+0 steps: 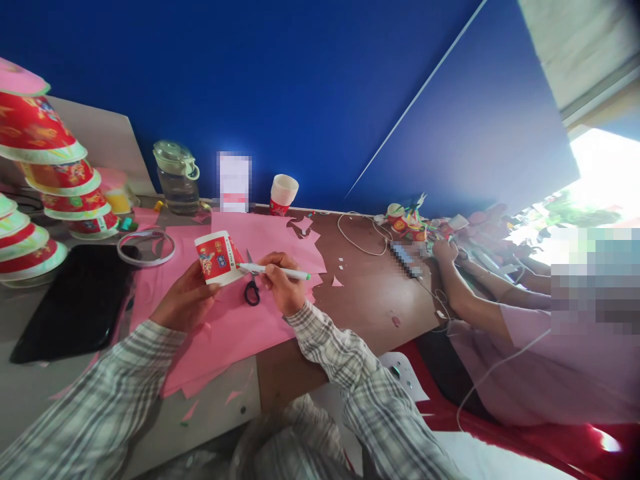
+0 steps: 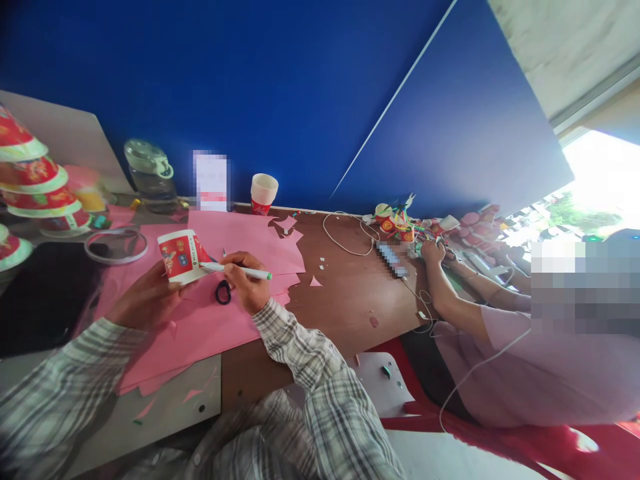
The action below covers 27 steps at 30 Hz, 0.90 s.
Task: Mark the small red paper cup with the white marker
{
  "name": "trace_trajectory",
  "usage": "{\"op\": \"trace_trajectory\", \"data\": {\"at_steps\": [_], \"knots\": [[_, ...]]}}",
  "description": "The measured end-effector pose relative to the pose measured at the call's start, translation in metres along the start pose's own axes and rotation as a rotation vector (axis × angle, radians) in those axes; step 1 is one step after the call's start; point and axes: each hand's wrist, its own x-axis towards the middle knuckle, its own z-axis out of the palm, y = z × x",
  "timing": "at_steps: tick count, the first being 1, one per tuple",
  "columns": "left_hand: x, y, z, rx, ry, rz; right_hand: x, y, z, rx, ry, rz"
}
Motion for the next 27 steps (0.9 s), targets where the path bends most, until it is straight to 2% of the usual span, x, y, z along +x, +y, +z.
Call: {"op": "trace_trajectory", "data": {"at_steps": [4,9,16,24,27], "knots": [[0.000,-0.001,-0.001,0.028,-0.002,0.015,-0.003,-0.004,0.002,-0.162,-0.021,-0.072],[-0.001,-0.002,0.002,0.050,-0.004,0.064,-0.007,-0.009,0.004,-0.315,-0.078,-0.084],[0.000,-0.002,0.003,0.053,0.040,0.059,-0.005,-0.006,0.004,-0.352,-0.022,-0.111],[0.000,-0.001,0.003,0.055,0.054,0.056,-0.006,-0.009,0.007,-0.367,-0.030,-0.083],[0.000,0.001,0.005,0.052,0.065,0.048,-0.007,-0.013,0.007,-0.353,-0.071,-0.025]]}}
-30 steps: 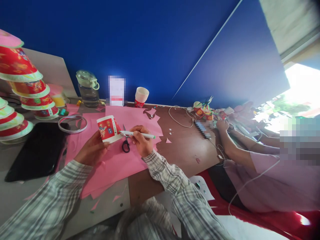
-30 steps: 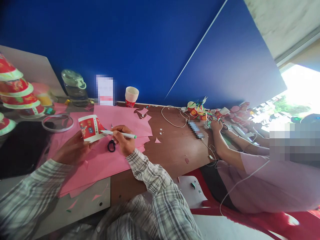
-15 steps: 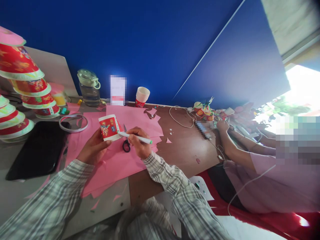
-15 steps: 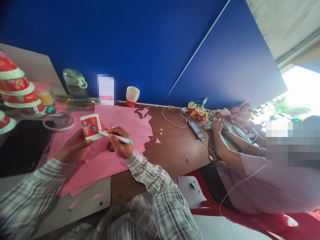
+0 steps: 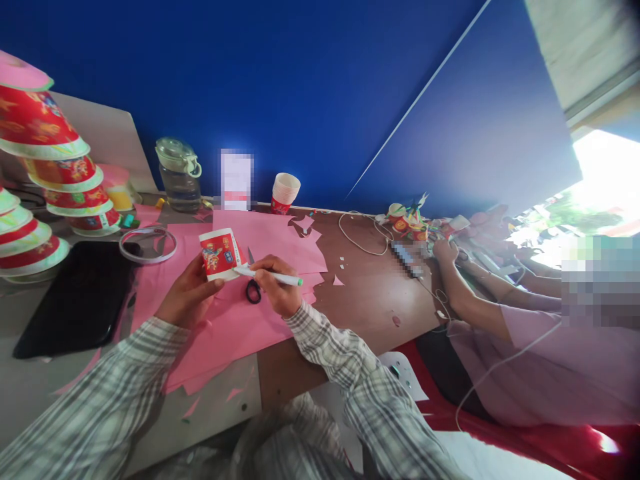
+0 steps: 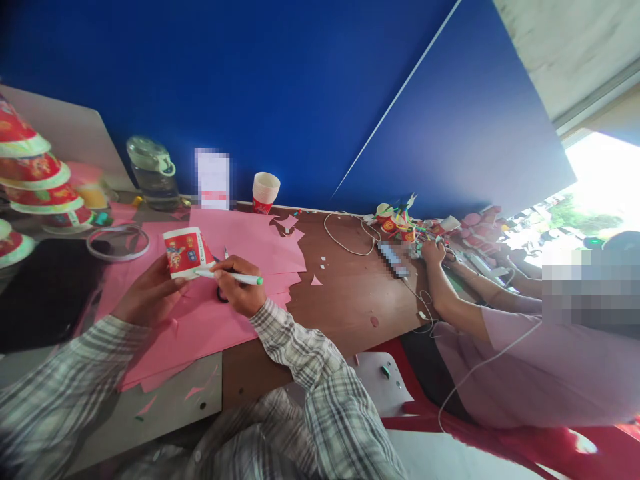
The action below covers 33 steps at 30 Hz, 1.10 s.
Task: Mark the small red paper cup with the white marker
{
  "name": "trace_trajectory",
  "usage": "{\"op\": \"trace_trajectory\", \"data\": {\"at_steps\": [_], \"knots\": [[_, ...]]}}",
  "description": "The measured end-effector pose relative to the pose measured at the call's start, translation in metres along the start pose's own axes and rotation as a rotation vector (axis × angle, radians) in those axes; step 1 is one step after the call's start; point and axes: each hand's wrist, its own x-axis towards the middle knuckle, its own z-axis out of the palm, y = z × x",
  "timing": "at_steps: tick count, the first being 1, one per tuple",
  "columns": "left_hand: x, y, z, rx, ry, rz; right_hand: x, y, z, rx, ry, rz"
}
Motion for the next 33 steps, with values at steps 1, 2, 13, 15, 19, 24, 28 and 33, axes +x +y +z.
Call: {"op": "trace_trajectory", "data": {"at_steps": [1,2,13,15,19,24,28,33], "knots": [[0.000,0.001,0.001,-0.004,0.005,-0.007,0.000,0.000,0.000,0.011,-0.023,0.023],[0.000,0.002,0.001,-0.008,0.009,-0.014,0.000,0.000,-0.001,0.026,-0.042,0.042],[0.000,-0.004,-0.002,0.021,0.010,0.014,0.005,0.013,0.000,0.146,0.071,-0.017],[0.000,-0.002,-0.001,0.042,0.006,0.007,0.004,0.012,0.001,0.109,0.056,-0.040],[0.000,0.001,0.000,0.076,-0.001,-0.002,0.002,0.007,0.000,0.027,0.011,-0.069],[0.000,0.001,0.000,0.117,0.005,0.007,0.001,0.005,-0.001,-0.011,0.003,-0.067],[0.000,0.001,-0.001,0.140,0.006,0.008,0.001,0.005,-0.001,-0.010,-0.002,-0.056],[0.001,-0.002,-0.004,0.137,0.020,0.021,0.001,0.006,0.001,0.010,0.024,-0.045]]}}
